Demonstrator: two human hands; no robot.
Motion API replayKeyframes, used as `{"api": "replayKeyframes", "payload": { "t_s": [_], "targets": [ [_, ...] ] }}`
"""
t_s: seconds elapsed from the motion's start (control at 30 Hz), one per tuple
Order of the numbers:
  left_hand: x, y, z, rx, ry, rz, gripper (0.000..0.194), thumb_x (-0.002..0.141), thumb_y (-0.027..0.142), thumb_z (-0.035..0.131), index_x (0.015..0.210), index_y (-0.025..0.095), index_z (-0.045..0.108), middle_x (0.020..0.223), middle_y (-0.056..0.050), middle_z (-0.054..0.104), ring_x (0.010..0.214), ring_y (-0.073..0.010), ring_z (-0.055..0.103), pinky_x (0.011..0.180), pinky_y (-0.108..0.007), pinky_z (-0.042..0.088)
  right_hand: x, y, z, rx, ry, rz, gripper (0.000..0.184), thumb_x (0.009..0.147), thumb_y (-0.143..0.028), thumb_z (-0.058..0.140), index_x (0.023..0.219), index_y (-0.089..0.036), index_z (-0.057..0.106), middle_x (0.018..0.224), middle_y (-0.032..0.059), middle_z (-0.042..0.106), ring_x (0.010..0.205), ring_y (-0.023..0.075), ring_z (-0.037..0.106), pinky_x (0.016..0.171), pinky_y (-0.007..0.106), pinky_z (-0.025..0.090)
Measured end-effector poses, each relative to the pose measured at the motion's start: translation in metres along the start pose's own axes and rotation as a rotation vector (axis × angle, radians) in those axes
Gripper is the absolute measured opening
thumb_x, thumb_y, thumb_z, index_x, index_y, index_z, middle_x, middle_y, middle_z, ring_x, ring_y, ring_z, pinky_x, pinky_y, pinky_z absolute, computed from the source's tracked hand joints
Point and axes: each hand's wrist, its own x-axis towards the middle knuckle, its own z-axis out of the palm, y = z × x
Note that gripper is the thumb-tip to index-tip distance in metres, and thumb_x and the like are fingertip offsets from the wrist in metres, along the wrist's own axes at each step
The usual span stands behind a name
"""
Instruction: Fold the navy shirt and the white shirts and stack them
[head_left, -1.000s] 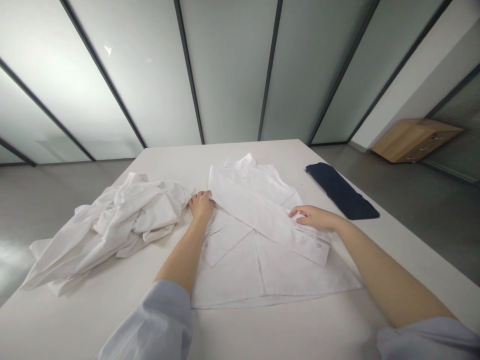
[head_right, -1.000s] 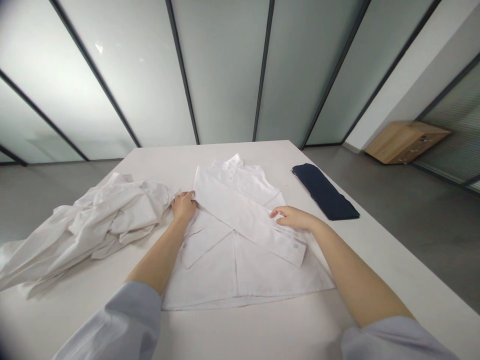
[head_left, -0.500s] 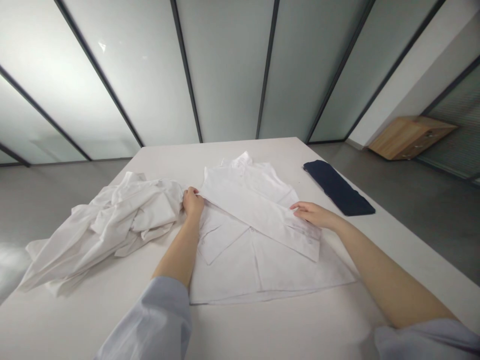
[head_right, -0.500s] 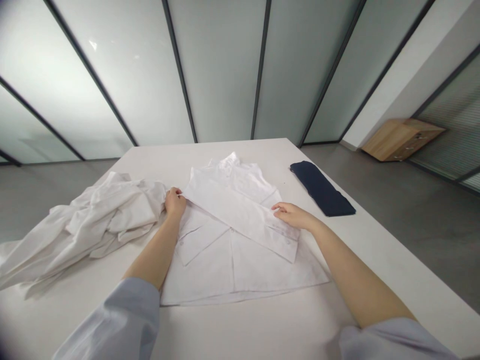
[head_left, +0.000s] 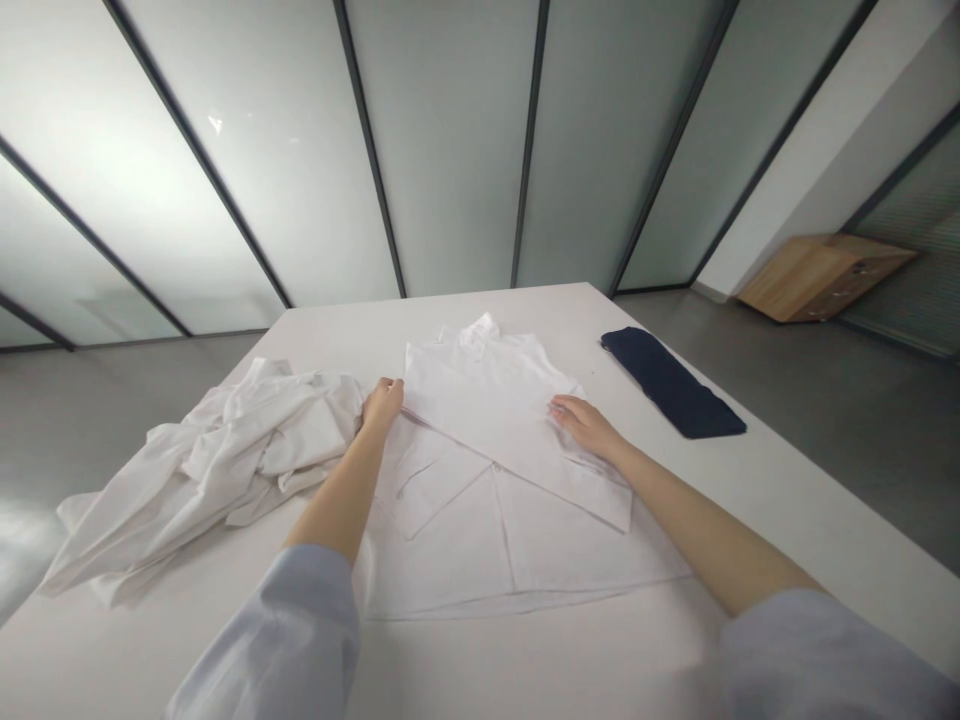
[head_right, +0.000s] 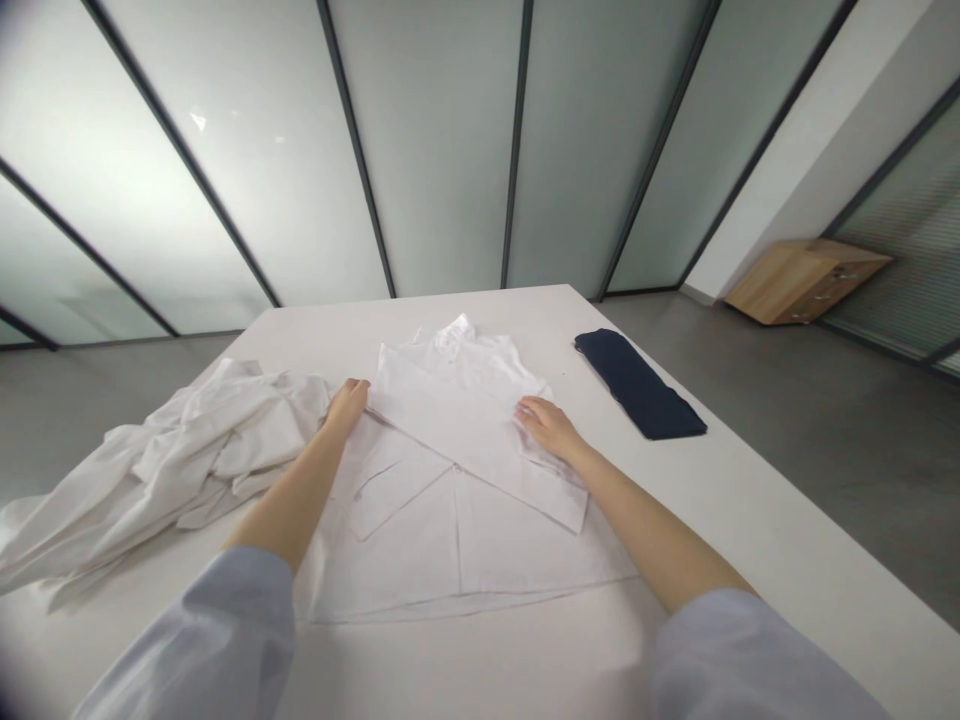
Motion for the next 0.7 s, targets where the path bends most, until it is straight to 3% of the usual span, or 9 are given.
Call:
{"api": "replayKeyframes", "payload": {
  "t_s": [0.13, 0.33, 0.47, 0.7],
  "targets": [
    [0.024, 0.014, -0.001, 0.180, -0.042, 0.043, 0.049, 0.086, 0.039, 0.049, 0.130, 0.020, 0.053, 0.122, -0.014, 0.067, 0.118, -0.0291, 0.060, 0.094, -0.039, 0.045, -0.002, 0.006, 0.003, 0.063, 0.024, 0.035, 0.037, 0.093, -0.040, 0.043, 0.114, -0.020, 0.065, 0.131, 0.0102, 0.061, 0.123, 0.0219, 0.054, 0.109, 0.038, 0.035],
    [0.051, 0.031, 0.011, 0.257, -0.083, -0.008, 0.038, 0.089, 0.038, 0.049, 0.109, 0.011, 0.066, 0.116, -0.022, 0.068, 0.111, -0.0303, 0.064, 0.083, -0.035, 0.050, -0.004, 0.003, 0.003, 0.025, 0.006, 0.041, 0.032, 0.092, -0.041, 0.046, 0.102, -0.021, 0.069, 0.136, 0.0091, 0.058, 0.127, 0.0217, 0.051, 0.111, 0.038, 0.032],
    [0.058, 0.032, 0.016, 0.289, -0.025, -0.015, 0.036, 0.093, 0.026, 0.039, 0.112, 0.010, 0.065, 0.119, -0.025, 0.065, 0.111, -0.0316, 0.063, 0.084, -0.038, 0.050, -0.005, 0.000, 0.001, 0.026, -0.012, 0.059, 0.031, 0.091, -0.042, 0.048, 0.100, -0.023, 0.069, 0.137, 0.0083, 0.057, 0.127, 0.0223, 0.050, 0.112, 0.040, 0.031],
    [0.065, 0.028, 0.013, 0.345, -0.023, 0.025, 0.038, 0.094, 0.022, 0.034, 0.120, 0.014, 0.060, 0.119, -0.023, 0.064, 0.111, -0.0326, 0.062, 0.087, -0.042, 0.050, -0.006, 0.000, -0.003, 0.154, -0.022, 0.102, 0.030, 0.090, -0.041, 0.048, 0.105, -0.025, 0.069, 0.135, 0.0066, 0.059, 0.126, 0.0223, 0.051, 0.111, 0.041, 0.033]
  ]
}}
